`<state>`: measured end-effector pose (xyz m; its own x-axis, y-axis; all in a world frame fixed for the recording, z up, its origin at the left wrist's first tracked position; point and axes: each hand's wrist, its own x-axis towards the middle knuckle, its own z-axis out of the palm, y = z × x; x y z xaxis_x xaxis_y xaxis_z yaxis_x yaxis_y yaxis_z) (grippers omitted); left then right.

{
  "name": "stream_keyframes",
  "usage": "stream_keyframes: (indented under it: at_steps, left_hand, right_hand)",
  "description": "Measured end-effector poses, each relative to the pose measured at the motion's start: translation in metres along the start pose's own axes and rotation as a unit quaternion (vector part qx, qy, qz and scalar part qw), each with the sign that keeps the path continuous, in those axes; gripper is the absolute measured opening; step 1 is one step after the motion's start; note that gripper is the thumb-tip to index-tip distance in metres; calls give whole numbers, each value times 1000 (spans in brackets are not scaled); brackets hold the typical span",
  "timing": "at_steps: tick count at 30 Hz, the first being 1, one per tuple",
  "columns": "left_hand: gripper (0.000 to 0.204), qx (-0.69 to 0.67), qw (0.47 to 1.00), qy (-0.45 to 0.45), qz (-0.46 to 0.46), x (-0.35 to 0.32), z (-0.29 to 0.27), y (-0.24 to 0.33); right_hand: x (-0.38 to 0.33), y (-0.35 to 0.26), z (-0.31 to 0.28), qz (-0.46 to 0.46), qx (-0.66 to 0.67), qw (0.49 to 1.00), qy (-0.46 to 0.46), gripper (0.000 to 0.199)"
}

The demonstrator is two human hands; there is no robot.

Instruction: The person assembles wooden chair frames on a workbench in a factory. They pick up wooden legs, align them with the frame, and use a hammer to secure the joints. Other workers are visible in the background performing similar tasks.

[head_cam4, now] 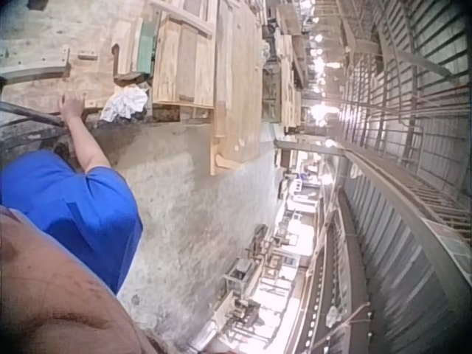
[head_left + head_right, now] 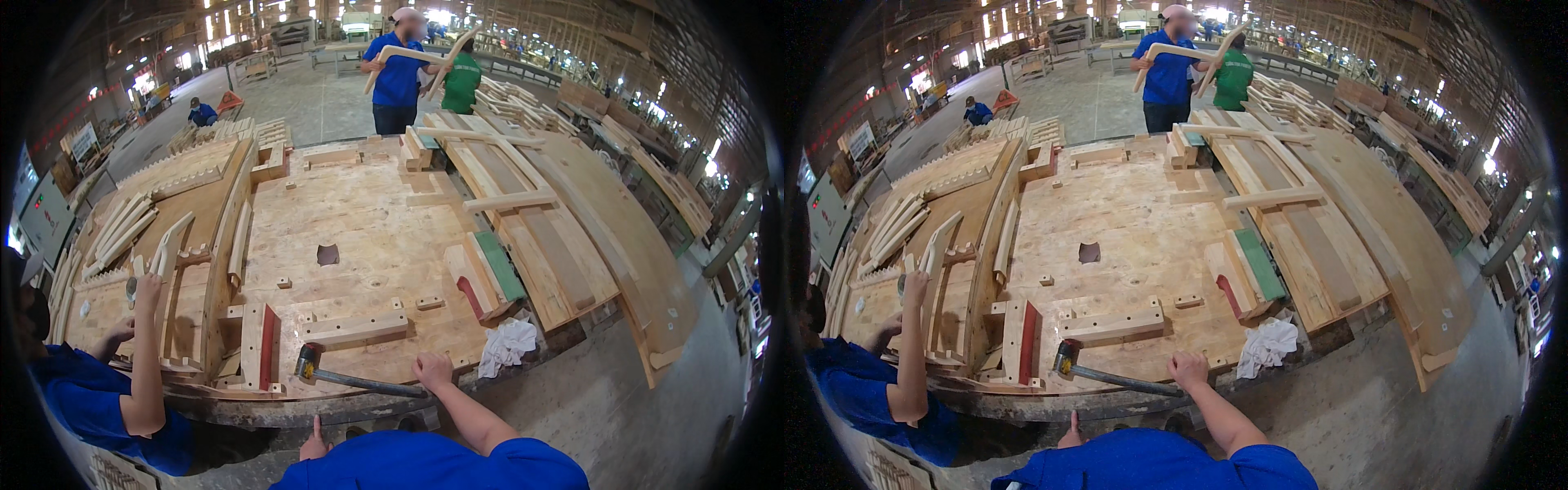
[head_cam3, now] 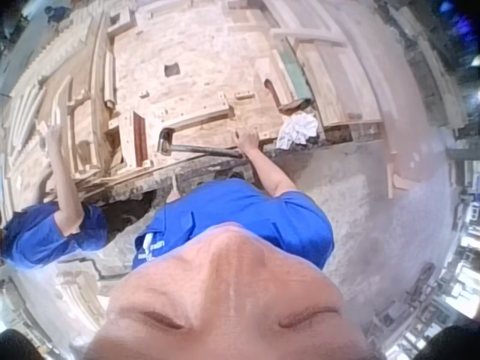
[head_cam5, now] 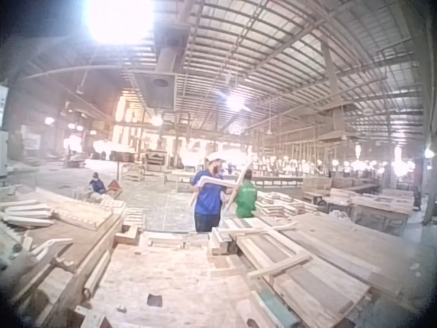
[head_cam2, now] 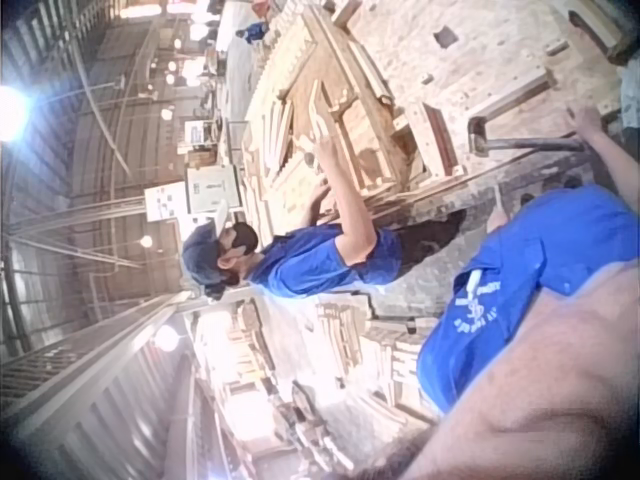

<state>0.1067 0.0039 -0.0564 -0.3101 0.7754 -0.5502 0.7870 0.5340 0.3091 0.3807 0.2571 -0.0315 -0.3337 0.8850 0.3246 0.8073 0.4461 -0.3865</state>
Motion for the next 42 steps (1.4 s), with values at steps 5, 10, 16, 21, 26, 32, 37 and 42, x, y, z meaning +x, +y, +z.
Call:
stream_keyframes:
  at_steps: [5, 10, 16, 21, 26, 32, 37, 42]
  left_hand:
    - [102, 7, 1000, 1, 1, 0, 1, -1]
    - [101, 7, 1000, 7, 12, -4, -2, 0]
    - [102, 7, 999, -35, -24, -1, -3, 0]
    - [102, 1, 1000, -24, -11, -5, -7, 6]
    - [103, 16, 998, -46, -36, -8, -10, 4]
    - [102, 35, 994, -77, -73, 5, -2, 2]
    - [102, 38, 996, -56, -54, 9, 5, -4]
    - [101, 36, 996, -66, -55, 6, 9, -9]
  right_hand:
    - [1, 0, 0, 2, -3, 1000, -2, 21]
    - [0, 0, 0, 1, -17, 1000, -2, 21]
    - [1, -4, -1, 2, -8, 1000, -9, 21]
    - [1, -2, -5, 8, -13, 1000, -20, 21]
    - [1, -2, -1, 11, -12, 1000, -21, 22]
    - [-1, -2, -2, 11, -17, 1000, -24, 22]
    - [-1, -1, -2, 15, -18, 999, -35, 22]
    - [0, -2, 1, 16, -10, 1000, -1, 19]
